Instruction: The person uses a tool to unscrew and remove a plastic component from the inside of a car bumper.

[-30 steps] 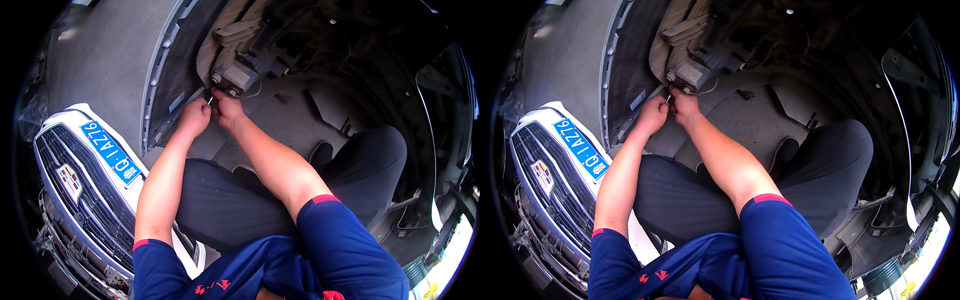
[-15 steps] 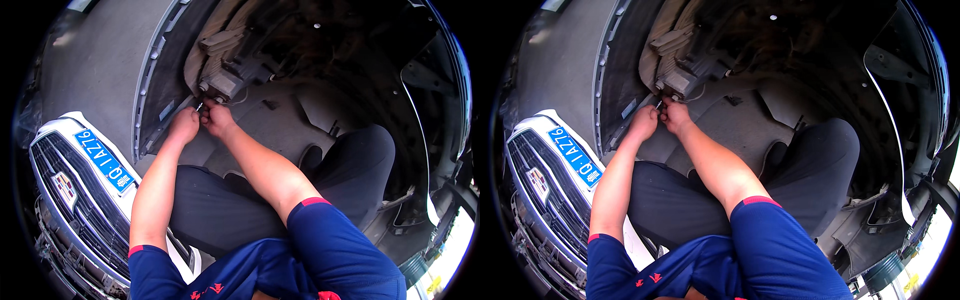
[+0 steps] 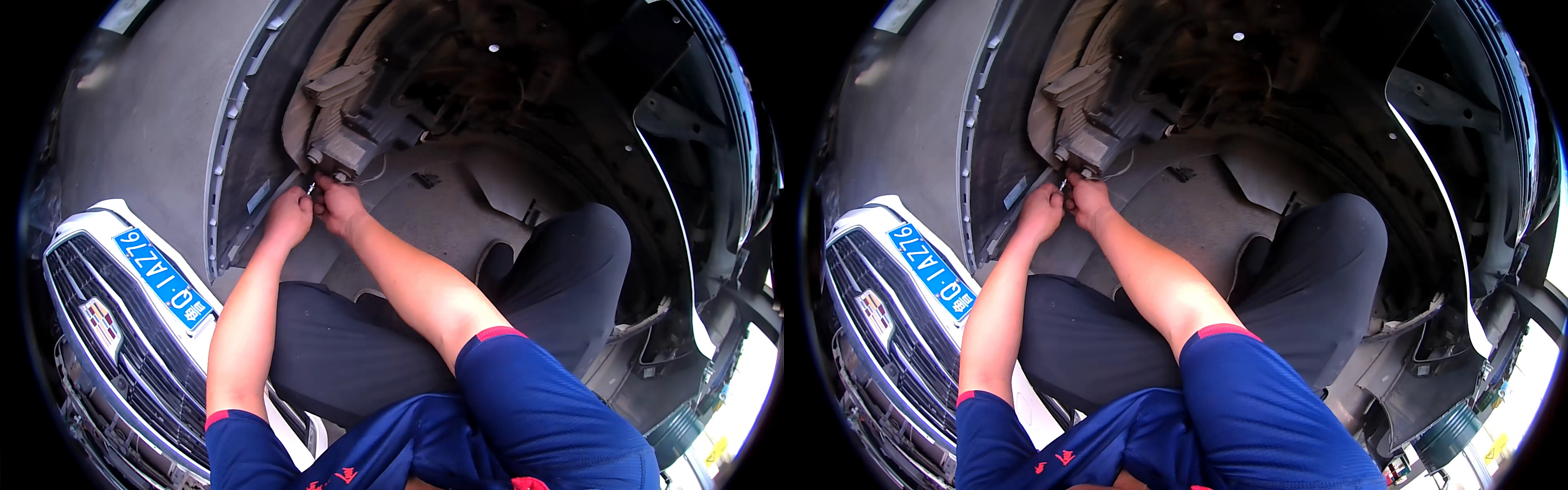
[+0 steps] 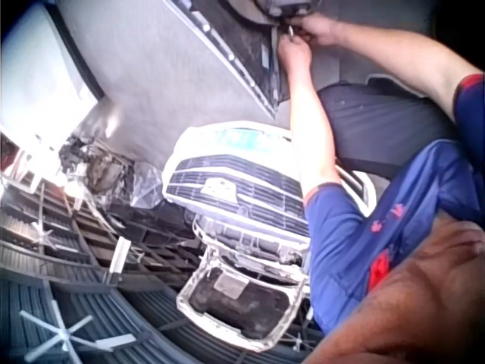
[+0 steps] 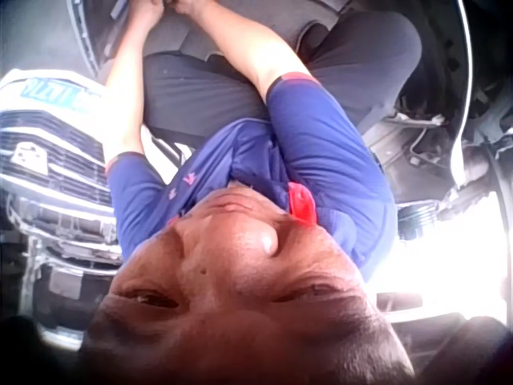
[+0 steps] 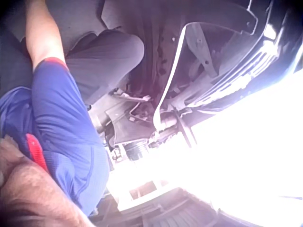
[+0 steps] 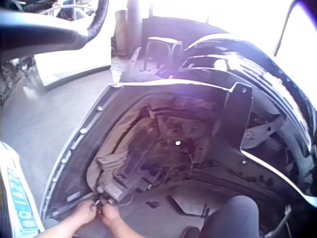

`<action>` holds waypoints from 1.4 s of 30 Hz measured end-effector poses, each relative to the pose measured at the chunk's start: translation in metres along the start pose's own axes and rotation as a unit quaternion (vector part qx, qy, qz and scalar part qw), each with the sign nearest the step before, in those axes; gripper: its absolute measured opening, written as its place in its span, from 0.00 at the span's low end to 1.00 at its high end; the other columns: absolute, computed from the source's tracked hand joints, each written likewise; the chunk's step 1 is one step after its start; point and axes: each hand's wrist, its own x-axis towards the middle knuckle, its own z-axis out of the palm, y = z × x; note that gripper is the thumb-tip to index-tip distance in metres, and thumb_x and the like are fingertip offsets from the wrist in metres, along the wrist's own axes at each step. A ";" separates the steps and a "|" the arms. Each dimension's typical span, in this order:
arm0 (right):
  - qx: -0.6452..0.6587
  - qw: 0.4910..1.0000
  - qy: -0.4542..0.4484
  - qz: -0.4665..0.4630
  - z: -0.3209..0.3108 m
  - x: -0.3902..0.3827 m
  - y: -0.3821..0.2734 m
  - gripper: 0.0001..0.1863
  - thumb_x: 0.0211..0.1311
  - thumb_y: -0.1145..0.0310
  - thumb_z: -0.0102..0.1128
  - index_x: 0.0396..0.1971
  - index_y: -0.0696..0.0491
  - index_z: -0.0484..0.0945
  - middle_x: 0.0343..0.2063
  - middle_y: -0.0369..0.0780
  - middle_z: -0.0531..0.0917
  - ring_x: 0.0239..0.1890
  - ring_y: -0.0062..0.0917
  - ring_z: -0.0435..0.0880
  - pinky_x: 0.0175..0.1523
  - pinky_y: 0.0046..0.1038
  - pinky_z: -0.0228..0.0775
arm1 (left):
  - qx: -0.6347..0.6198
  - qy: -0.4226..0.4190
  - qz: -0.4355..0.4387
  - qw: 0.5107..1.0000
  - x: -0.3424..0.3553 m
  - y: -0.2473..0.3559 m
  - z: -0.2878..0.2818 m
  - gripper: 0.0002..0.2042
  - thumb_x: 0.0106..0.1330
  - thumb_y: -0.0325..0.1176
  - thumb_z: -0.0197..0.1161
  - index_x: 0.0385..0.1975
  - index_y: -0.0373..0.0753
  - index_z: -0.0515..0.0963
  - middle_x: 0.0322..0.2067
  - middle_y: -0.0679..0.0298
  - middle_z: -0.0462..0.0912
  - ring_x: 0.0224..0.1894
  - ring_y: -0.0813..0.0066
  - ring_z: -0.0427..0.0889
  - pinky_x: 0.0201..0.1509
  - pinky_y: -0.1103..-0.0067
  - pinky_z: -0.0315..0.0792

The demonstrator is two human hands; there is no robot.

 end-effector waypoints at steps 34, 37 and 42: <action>-0.486 0.861 -0.146 0.041 -0.011 -0.161 -0.205 0.13 0.65 0.57 0.61 0.41 0.50 0.82 0.24 0.28 0.74 0.25 0.13 0.67 0.26 0.20 0.55 | -0.168 -0.169 0.065 0.969 -0.033 0.176 -0.023 0.19 0.70 0.35 0.57 0.56 0.30 0.69 0.46 0.48 0.81 0.44 0.64 0.81 0.48 0.71 0.77; -0.445 0.892 -0.074 -0.027 -0.018 -0.153 -0.202 0.13 0.72 0.56 0.61 0.40 0.51 0.81 0.24 0.29 0.75 0.24 0.13 0.67 0.25 0.20 0.56 | -0.134 -0.102 0.051 0.984 -0.028 0.209 -0.009 0.24 0.68 0.35 0.59 0.61 0.30 0.67 0.51 0.41 0.81 0.54 0.54 0.82 0.57 0.67 0.76; -0.292 0.954 -0.025 -0.070 -0.027 -0.115 -0.222 0.15 0.75 0.56 0.59 0.35 0.52 0.80 0.20 0.30 0.71 0.18 0.15 0.64 0.22 0.20 0.57 | -0.164 -0.070 0.023 0.984 -0.024 0.223 -0.037 0.29 0.66 0.33 0.63 0.65 0.33 0.65 0.57 0.39 0.78 0.61 0.42 0.78 0.65 0.62 0.72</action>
